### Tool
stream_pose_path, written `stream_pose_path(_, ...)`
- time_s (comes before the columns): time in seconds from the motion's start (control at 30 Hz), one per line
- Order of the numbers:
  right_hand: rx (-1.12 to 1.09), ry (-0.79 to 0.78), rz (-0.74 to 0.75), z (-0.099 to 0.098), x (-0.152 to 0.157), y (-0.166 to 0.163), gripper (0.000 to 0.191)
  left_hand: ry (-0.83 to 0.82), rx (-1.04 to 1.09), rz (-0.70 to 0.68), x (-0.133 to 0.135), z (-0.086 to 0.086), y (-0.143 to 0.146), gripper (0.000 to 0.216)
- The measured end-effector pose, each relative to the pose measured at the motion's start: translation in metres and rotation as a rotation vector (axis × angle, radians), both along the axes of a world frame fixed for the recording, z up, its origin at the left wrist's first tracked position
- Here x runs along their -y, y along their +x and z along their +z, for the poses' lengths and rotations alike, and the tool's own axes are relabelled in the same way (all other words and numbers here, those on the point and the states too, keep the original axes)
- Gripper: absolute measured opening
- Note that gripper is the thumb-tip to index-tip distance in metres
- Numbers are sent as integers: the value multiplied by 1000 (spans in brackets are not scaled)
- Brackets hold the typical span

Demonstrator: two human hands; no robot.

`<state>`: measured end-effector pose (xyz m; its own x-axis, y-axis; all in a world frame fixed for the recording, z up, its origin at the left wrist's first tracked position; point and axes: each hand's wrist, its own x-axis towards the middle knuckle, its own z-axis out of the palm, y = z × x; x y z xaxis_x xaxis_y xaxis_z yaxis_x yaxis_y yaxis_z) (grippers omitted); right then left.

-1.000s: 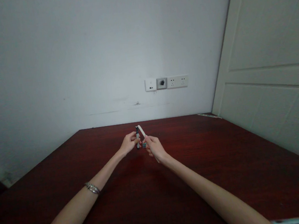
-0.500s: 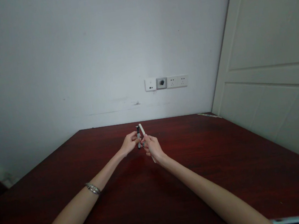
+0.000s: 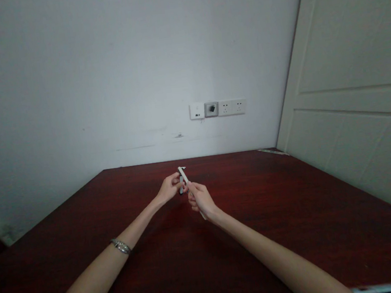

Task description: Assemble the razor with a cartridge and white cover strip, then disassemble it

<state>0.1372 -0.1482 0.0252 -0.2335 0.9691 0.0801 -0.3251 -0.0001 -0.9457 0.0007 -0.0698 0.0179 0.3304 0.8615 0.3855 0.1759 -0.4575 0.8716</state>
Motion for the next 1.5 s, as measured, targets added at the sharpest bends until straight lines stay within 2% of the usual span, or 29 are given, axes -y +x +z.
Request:
stream_pose_path(0.07, 75, 76, 58, 9, -1, 11, 36, 13, 2, 2, -1, -1, -2, 20)
stream_pose_path(0.17, 279, 250, 155, 32, -9, 35, 34, 72, -22, 21, -2, -1, -7, 21)
stream_pose_path(0.27, 508, 433, 105, 55, -20, 60, 37, 191, -84, 67, 1, 3, -13, 13)
stream_pose_path(0.37, 736, 514, 155, 67, -28, 73, 38, 289, -137, 62, 6, 9, -15, 12)
stream_pose_path(0.53, 892, 641, 46, 64, -26, 72, 39, 308, -151, 49, 11, 12, -11, 12)
stream_pose_path(0.6, 951, 678, 88, 62, -23, 70, 39, 319, -152, 39, 11, 12, -11, 13)
stream_pose_path(0.67, 996, 687, 134, 61, -22, 69, 40, 341, -156, 29, 10, 12, -12, 15)
stream_pose_path(0.83, 976, 700, 17, 65, -23, 67, 42, 355, -171, 33, 9, 13, -14, 15)
stream_pose_path(0.97, 1077, 697, 157, 66, -22, 63, 42, 373, -186, 0, 7, 11, -15, 16)
stream_pose_path(1.1, 1087, 707, 75, 68, -21, 61, 45, 402, -192, 8, 6, 10, -15, 15)
stream_pose_path(1.23, 1147, 699, 153, 73, -19, 63, 46, 389, -207, 1, 5, 10, -17, 16)
stream_pose_path(1.4, 1166, 734, -51, 76, -16, 67, 45, 377, -223, 6, 3, 10, -19, 17)
stream_pose_path(1.5, 1273, 744, 35, 76, -15, 67, 42, 386, -242, -12, 2, 10, -19, 18)
